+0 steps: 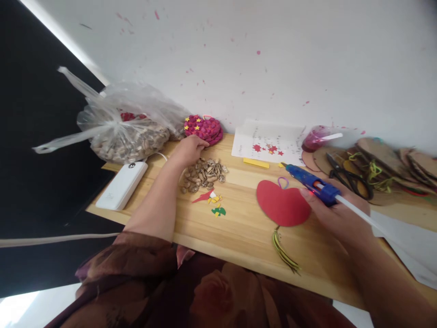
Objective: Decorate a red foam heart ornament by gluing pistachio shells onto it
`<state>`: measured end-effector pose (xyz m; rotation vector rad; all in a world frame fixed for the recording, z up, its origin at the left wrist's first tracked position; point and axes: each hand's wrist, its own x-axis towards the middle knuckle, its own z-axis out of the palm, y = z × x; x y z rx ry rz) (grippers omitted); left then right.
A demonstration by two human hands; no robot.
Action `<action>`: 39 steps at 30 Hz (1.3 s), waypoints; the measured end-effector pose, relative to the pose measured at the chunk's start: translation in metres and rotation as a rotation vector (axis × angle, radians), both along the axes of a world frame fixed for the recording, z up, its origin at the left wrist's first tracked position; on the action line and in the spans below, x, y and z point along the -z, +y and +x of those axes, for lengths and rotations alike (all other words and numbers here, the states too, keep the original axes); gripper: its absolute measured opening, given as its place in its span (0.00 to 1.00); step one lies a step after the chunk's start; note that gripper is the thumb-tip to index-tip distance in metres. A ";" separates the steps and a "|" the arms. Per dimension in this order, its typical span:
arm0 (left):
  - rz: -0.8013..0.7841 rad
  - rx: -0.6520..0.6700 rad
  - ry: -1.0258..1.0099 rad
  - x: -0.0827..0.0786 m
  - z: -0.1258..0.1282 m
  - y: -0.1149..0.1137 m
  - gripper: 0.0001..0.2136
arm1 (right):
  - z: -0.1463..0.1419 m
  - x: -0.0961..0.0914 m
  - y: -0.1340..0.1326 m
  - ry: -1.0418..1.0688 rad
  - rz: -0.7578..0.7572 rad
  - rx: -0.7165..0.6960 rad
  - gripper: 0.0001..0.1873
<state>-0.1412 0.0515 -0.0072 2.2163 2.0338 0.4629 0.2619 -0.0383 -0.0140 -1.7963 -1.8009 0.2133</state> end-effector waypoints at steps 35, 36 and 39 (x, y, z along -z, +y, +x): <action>-0.358 0.199 -0.215 -0.039 0.028 -0.033 0.09 | 0.000 -0.004 -0.002 0.002 0.122 -0.027 0.20; -0.350 0.183 -0.212 -0.040 0.028 -0.033 0.09 | 0.000 -0.004 -0.002 0.002 0.123 -0.030 0.20; -0.371 0.148 -0.211 -0.040 0.025 -0.033 0.11 | 0.000 -0.005 -0.002 0.006 0.143 -0.035 0.20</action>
